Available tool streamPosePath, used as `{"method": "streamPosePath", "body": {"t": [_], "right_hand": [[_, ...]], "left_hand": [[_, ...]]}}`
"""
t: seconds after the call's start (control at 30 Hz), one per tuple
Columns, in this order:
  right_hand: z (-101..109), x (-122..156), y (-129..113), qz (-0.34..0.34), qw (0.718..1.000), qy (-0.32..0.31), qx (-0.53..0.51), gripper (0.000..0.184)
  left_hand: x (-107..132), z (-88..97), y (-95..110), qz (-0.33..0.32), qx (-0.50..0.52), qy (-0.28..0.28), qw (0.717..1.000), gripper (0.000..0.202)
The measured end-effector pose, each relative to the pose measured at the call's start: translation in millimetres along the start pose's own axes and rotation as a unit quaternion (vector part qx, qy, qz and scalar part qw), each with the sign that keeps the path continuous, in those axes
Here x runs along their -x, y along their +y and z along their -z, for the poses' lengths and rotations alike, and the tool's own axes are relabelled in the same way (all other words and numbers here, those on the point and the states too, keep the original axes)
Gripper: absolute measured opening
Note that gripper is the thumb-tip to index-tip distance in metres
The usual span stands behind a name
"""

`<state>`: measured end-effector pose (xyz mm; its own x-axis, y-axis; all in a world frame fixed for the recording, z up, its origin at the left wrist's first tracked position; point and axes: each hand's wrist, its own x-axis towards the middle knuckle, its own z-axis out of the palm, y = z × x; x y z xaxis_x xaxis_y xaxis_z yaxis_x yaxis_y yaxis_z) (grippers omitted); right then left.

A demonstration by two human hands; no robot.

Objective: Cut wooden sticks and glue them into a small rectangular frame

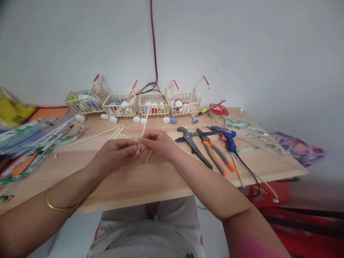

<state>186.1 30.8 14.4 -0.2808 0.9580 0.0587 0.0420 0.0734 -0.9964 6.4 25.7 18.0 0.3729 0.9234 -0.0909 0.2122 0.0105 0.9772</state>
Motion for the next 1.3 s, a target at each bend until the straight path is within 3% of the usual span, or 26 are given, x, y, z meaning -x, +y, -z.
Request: {"method": "streamPosePath", "body": {"t": [0.2, 0.3, 0.37, 0.47, 0.6, 0.7, 0.9, 1.03, 1.2, 1.3], "right_hand": [[-5, 0, 0, 0.018, 0.999, -0.035, -0.011, 0.029], [-4, 1, 3, 0.048, 0.998, -0.041, 0.022, 0.03], [-5, 4, 4, 0.099, 0.992, -0.008, 0.073, 0.046], [-9, 8, 1, 0.196, 0.962, 0.008, 0.192, 0.066], [-14, 12, -6, 0.24, 0.917, -0.02, 0.318, 0.052], [-15, 13, -5, 0.248, 0.907, -0.012, 0.339, 0.044], [-15, 13, -1, 0.257, 0.911, 0.002, 0.323, 0.039], [-16, 14, -4, 0.244, 0.916, -0.004, 0.319, 0.04], [-15, 14, -3, 0.201, 0.956, 0.004, 0.212, 0.065], [-14, 14, -1, 0.165, 0.97, -0.003, 0.177, 0.052]], "left_hand": [[2, -3.9, 2, 0.022, 0.024, 0.002, 0.999, 0.024], [2, -3.7, 2, 0.034, 0.108, -0.003, 0.994, 0.021], [1, -2.8, 2, 0.057, 0.177, -0.009, 0.983, 0.02], [2, -1.7, 2, 0.082, 0.243, -0.005, 0.967, 0.022], [3, -2.5, 2, 0.087, 0.251, 0.001, 0.964, 0.022], [5, -3.7, 1, 0.092, 0.246, -0.002, 0.965, 0.02], [6, -4.2, -1, 0.095, 0.275, -0.028, 0.956, 0.02], [4, -3.4, -3, 0.072, 0.239, -0.006, 0.968, 0.022], [4, -2.4, -2, 0.063, 0.213, 0.01, 0.975, 0.024], [4, -2.4, -1, 0.062, 0.227, 0.002, 0.972, 0.023]]}}
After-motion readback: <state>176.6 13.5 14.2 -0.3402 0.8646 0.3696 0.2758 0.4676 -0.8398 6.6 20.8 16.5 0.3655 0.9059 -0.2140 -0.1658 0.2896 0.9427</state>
